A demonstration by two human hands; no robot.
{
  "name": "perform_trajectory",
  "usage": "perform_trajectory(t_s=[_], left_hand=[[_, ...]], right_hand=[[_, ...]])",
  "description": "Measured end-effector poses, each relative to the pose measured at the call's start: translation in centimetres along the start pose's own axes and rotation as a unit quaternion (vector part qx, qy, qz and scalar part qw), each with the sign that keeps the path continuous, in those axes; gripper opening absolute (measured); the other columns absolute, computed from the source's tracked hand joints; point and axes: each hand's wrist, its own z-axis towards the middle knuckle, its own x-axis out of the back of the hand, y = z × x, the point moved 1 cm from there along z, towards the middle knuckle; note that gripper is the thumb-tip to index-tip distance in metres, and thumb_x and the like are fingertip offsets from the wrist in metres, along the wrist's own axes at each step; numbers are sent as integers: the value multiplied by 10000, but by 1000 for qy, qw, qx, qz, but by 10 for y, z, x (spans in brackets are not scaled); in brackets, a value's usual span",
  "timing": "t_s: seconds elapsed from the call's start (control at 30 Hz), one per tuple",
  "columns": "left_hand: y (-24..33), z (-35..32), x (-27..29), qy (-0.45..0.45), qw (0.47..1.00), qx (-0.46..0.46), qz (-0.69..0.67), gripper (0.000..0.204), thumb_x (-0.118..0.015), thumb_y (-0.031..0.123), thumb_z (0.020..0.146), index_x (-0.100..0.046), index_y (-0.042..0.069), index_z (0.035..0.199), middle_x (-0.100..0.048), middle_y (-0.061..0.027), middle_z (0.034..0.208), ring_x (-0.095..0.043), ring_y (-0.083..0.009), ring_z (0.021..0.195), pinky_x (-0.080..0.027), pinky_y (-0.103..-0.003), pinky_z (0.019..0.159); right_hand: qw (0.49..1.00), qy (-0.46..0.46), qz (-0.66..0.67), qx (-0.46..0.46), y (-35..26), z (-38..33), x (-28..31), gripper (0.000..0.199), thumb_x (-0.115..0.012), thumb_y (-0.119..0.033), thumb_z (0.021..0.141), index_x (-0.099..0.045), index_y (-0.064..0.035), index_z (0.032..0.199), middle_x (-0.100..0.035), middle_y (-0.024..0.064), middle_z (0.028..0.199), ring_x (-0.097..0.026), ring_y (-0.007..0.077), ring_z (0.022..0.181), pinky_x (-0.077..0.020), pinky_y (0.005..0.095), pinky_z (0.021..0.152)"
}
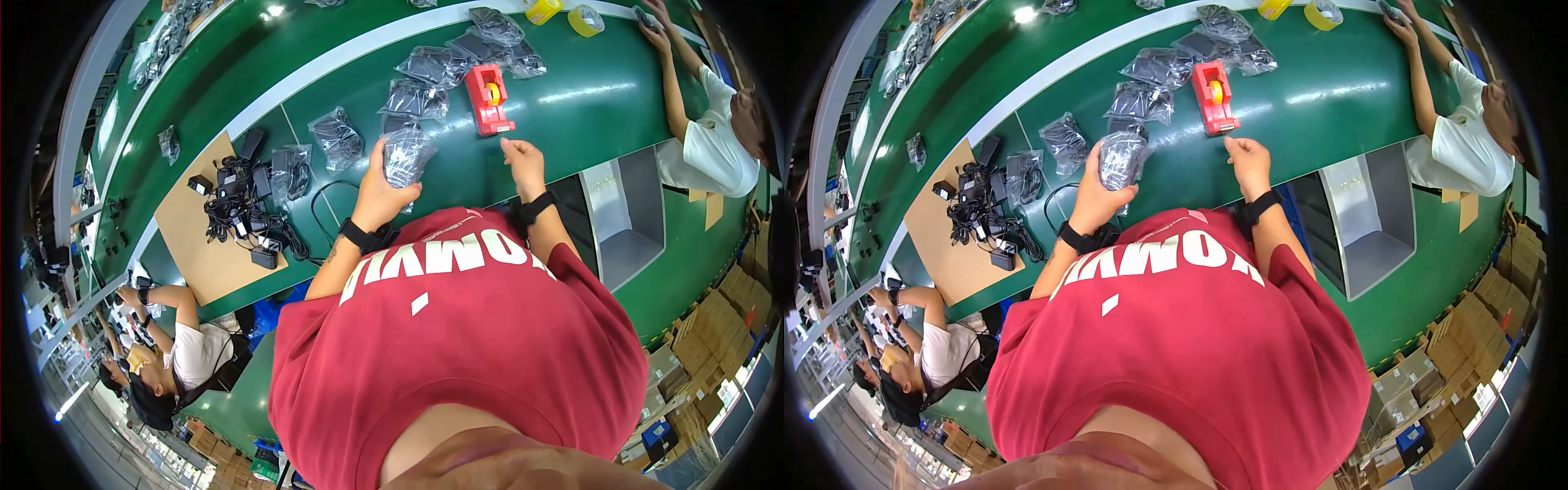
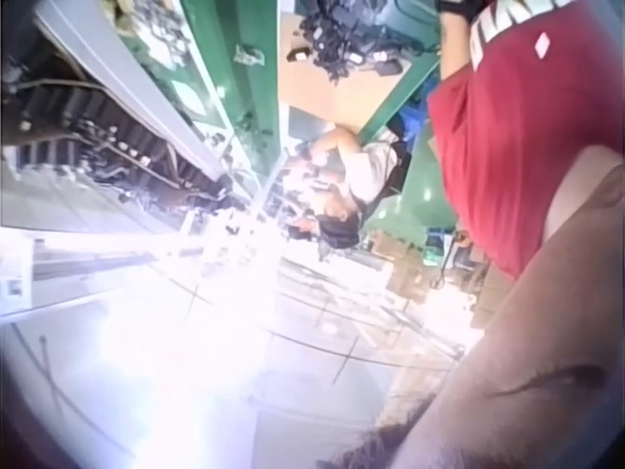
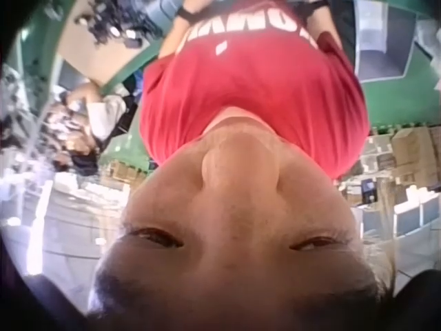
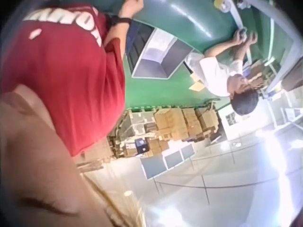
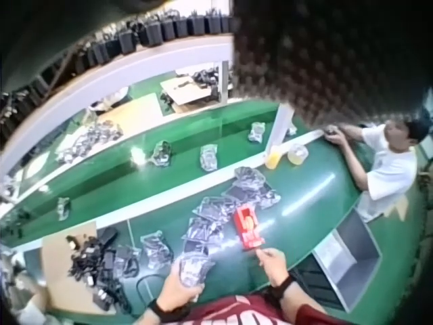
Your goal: Inspecting small electronic components packaged in plastic bags at a production line station and sorting them into bins.
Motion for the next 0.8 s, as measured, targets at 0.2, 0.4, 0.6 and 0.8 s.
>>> perform_trajectory(t_s=[0.2, 0.4, 0.6, 0.8], left_hand=[[11, 0, -1, 21, 996, -69, 43, 840, -667, 122, 565, -231, 23, 1276, -516, -184, 1059, -548, -234, 925, -434, -287, 774], [22, -2, -14, 40, 987, -51, 146, 813, -642, 166, 600, -214, 47, 1281, -601, -187, 783, -596, -335, 672, -469, -371, 571], [18, -13, -11, 106, 977, -81, 166, 806, -661, 163, 602, -232, 47, 1274, -594, -203, 834, -598, -329, 733, -471, -367, 597], [18, -19, -10, -69, 954, 109, -271, 793, -643, 38, 626, -226, 67, 1299, -523, -89, 985, -542, -155, 805, -455, -264, 617]], right_hand=[[929, 28, -356, 94, -18, -27, 2, 234, -633, -227, 724, -613, 6, 735, -605, 130, 643, -601, 238, 605, -457, 337, 564], [941, -276, -78, 179, -77, -82, -66, 175, -624, -160, 766, -585, 11, 758, -556, 12, 598, -479, 41, 510, -382, 190, 456], [930, -212, -236, 187, -82, -81, -82, 251, -657, -220, 739, -562, 12, 724, -532, 22, 533, -491, 62, 470, -378, 201, 430], [914, -396, -74, 41, -73, -64, -81, 262, -656, -220, 742, -550, -2, 841, -557, 1, 638, -499, 56, 528, -382, 192, 464]])
